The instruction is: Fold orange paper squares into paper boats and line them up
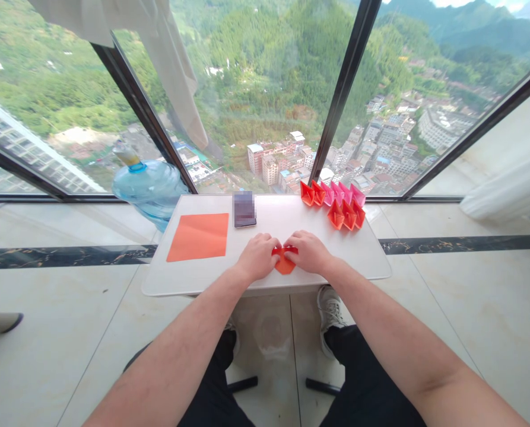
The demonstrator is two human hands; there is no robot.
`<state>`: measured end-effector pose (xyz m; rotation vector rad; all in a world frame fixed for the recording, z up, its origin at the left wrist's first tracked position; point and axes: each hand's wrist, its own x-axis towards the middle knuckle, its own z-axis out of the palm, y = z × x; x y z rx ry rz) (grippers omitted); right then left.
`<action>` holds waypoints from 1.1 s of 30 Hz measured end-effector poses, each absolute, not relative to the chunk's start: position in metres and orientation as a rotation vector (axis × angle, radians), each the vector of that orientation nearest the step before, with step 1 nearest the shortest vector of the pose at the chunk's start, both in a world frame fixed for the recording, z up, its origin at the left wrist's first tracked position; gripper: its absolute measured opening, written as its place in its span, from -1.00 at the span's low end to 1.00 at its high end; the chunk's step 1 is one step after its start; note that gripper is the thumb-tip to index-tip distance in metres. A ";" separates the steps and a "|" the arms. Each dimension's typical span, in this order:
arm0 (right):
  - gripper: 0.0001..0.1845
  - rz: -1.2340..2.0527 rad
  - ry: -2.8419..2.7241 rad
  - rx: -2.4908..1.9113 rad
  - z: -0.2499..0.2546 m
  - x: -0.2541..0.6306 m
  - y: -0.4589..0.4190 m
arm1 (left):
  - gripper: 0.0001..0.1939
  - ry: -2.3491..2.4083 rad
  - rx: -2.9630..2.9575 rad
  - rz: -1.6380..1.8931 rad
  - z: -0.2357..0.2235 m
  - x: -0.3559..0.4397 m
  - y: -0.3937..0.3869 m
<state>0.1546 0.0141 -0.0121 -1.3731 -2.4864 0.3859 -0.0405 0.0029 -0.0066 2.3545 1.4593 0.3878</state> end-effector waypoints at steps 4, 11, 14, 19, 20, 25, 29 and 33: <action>-0.87 0.486 -2.418 -1.389 -0.013 0.155 0.015 | -0.83 1.456 2.257 0.431 -0.009 -0.044 0.006; -0.89 0.548 -2.361 -1.422 -0.015 0.156 0.019 | -0.78 1.419 2.210 0.453 -0.010 -0.048 0.010; -0.89 0.548 -2.314 -1.448 -0.018 0.158 0.021 | -0.72 1.415 2.195 0.481 -0.013 -0.051 0.011; -0.86 0.526 -2.298 -1.367 -0.023 0.166 0.023 | -0.73 1.383 2.236 0.529 -0.019 -0.061 0.013; -0.85 0.527 -2.296 -1.351 -0.024 0.169 0.023 | -0.73 1.380 2.238 0.535 -0.020 -0.063 0.013; -0.82 0.508 -2.316 -1.301 -0.027 0.183 0.024 | -0.72 1.381 2.219 0.553 -0.020 -0.070 0.012; -0.80 0.478 -2.336 -1.277 -0.029 0.195 0.025 | -0.70 1.394 2.244 0.540 -0.020 -0.074 0.012; -0.82 0.448 -2.329 -1.275 -0.032 0.201 0.024 | -0.69 1.406 2.278 0.529 -0.021 -0.081 0.013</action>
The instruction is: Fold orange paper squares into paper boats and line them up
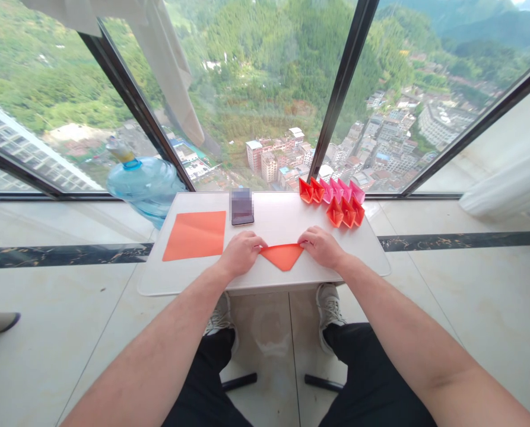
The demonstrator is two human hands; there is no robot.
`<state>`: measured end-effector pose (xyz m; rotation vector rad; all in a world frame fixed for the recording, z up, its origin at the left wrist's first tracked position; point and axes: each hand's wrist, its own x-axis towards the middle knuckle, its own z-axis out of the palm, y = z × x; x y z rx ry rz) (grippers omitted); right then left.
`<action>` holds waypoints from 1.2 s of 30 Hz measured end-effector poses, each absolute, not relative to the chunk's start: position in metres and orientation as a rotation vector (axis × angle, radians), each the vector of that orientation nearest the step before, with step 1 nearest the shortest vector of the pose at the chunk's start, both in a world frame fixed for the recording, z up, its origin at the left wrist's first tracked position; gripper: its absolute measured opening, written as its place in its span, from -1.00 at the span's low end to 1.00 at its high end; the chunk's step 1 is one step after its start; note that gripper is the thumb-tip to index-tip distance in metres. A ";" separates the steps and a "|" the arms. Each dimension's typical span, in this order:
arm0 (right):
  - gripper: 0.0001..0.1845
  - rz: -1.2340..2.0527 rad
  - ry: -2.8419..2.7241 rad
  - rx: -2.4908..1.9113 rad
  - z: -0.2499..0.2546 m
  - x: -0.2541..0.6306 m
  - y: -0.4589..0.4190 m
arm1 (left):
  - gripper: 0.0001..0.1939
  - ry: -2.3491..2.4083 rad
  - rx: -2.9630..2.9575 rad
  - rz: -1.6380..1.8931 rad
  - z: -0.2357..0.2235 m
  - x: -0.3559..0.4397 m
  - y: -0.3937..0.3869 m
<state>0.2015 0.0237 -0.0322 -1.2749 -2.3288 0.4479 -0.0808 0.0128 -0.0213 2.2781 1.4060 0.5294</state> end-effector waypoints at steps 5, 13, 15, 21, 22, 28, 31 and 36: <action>-0.77 0.405 -2.381 -1.239 -0.031 0.201 0.021 | -0.71 1.420 2.311 0.550 -0.020 -0.083 0.010; -0.83 0.379 -2.395 -1.312 -0.016 0.179 0.017 | -0.80 1.442 2.327 0.537 -0.013 -0.063 0.003; -0.84 0.378 -2.412 -1.324 -0.013 0.170 0.014 | -0.80 1.437 2.353 0.515 -0.015 -0.057 0.003; -0.81 0.410 -2.449 -1.367 -0.013 0.154 0.013 | -0.84 1.474 2.349 0.535 -0.019 -0.052 0.001; -0.82 0.428 -2.441 -1.368 -0.013 0.155 0.014 | -0.83 1.463 2.343 0.543 -0.019 -0.053 0.001; -0.89 0.465 -2.367 -1.328 -0.018 0.164 0.017 | -0.73 1.396 2.306 0.569 -0.019 -0.062 0.004; -0.87 0.443 -2.346 -1.315 -0.023 0.163 0.020 | -0.70 1.390 2.292 0.584 -0.022 -0.061 0.006; -0.86 0.399 -2.317 -1.197 -0.037 0.163 0.025 | -0.73 1.347 2.288 0.623 -0.027 -0.059 0.008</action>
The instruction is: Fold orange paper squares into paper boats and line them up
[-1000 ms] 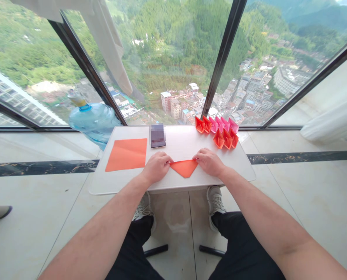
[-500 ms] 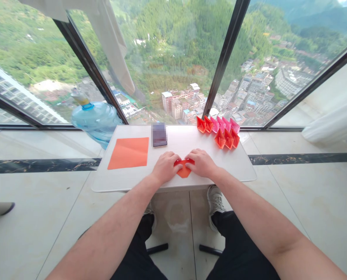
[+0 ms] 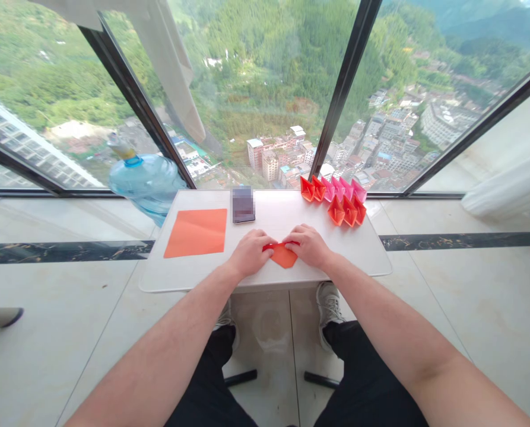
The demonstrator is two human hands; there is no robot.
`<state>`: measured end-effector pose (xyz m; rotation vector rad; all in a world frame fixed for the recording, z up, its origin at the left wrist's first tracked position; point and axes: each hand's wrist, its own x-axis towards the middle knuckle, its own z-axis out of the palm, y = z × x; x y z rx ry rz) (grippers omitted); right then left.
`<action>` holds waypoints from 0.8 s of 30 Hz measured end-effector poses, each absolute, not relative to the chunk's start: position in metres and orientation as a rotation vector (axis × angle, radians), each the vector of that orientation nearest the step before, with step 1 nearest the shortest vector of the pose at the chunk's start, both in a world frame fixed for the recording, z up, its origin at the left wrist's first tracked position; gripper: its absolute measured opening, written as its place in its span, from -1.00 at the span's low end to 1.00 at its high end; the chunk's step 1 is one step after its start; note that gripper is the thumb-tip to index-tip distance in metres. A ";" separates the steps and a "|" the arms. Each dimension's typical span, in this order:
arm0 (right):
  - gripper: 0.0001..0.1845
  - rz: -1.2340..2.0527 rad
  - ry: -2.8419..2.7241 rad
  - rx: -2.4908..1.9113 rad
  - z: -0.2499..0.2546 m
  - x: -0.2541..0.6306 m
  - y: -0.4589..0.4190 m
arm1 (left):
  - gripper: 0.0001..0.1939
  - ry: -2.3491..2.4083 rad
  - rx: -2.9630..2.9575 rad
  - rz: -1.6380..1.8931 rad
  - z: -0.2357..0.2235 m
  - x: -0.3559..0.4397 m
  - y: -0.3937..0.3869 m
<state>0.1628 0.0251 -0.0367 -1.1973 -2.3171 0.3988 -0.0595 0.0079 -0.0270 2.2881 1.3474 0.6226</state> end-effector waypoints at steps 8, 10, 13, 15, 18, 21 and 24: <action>-0.87 0.223 -2.343 -1.023 -0.041 0.167 0.022 | -0.78 1.300 2.394 0.686 -0.030 -0.062 0.005; -0.86 0.140 -2.389 -1.009 -0.038 0.167 0.021 | -0.78 1.288 2.433 0.682 -0.029 -0.061 0.004; -0.81 0.042 -2.458 -0.983 -0.035 0.167 0.018 | -0.79 1.277 2.469 0.682 -0.029 -0.061 0.003; -0.80 0.008 -2.499 -0.961 -0.034 0.169 0.016 | -0.80 1.274 2.484 0.682 -0.030 -0.061 0.003; -0.79 -0.033 -2.541 -0.937 -0.034 0.171 0.013 | -0.81 1.273 2.484 0.686 -0.030 -0.061 0.003; -0.77 -0.080 -2.556 -0.920 -0.033 0.174 0.010 | -0.82 1.265 2.481 0.678 -0.030 -0.061 0.003; -0.76 -0.101 -2.558 -0.895 -0.031 0.175 0.008 | -0.81 1.259 2.492 0.663 -0.029 -0.061 0.003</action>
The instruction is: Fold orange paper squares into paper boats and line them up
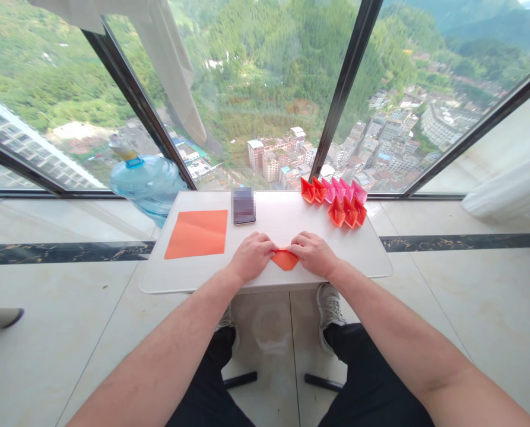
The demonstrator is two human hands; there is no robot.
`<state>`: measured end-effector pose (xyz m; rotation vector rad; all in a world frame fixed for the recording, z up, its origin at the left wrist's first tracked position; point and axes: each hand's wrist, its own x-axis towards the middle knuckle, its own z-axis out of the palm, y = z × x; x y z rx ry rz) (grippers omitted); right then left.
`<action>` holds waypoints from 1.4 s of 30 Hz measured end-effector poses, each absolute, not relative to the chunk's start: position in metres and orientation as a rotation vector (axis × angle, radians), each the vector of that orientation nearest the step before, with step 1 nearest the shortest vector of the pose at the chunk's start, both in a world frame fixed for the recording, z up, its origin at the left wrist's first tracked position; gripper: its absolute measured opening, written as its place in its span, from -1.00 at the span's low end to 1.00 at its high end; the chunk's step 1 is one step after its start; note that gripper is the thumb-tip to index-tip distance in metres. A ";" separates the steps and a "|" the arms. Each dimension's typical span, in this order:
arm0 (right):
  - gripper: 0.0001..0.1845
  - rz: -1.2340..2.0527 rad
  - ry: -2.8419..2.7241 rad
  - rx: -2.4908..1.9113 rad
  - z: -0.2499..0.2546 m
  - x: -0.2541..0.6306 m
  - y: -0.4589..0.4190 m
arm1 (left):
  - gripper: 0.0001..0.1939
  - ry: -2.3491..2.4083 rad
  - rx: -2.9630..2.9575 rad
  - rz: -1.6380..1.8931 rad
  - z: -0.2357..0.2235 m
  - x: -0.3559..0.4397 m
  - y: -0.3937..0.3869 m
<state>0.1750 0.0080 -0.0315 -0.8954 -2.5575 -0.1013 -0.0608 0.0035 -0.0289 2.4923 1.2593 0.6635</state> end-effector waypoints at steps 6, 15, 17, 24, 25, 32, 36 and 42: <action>-0.76 -0.043 -2.546 -0.869 -0.032 0.175 0.008 | -0.81 1.243 2.521 0.658 -0.029 -0.060 0.002; -0.76 0.033 -2.510 -0.842 -0.037 0.177 0.010 | -0.77 1.218 2.625 0.594 -0.025 -0.059 -0.001; -0.76 0.040 -2.508 -0.844 -0.038 0.177 0.011 | -0.76 1.220 2.663 0.559 -0.023 -0.058 -0.002; -0.75 0.044 -2.525 -0.875 -0.036 0.176 0.008 | -0.73 1.243 2.680 0.530 -0.022 -0.058 -0.006; -0.74 0.035 -2.533 -0.875 -0.036 0.177 0.008 | -0.73 1.239 2.665 0.546 -0.022 -0.059 -0.005; -0.63 -0.009 -2.576 -0.857 -0.032 0.178 0.008 | -0.72 1.201 2.641 0.588 -0.022 -0.060 -0.004; -0.63 -0.027 -2.576 -0.844 -0.030 0.178 0.007 | -0.69 1.176 2.699 0.577 -0.023 -0.063 -0.006; -0.64 -0.033 -2.579 -0.845 -0.030 0.177 0.008 | -0.70 1.187 2.735 0.554 -0.025 -0.063 -0.007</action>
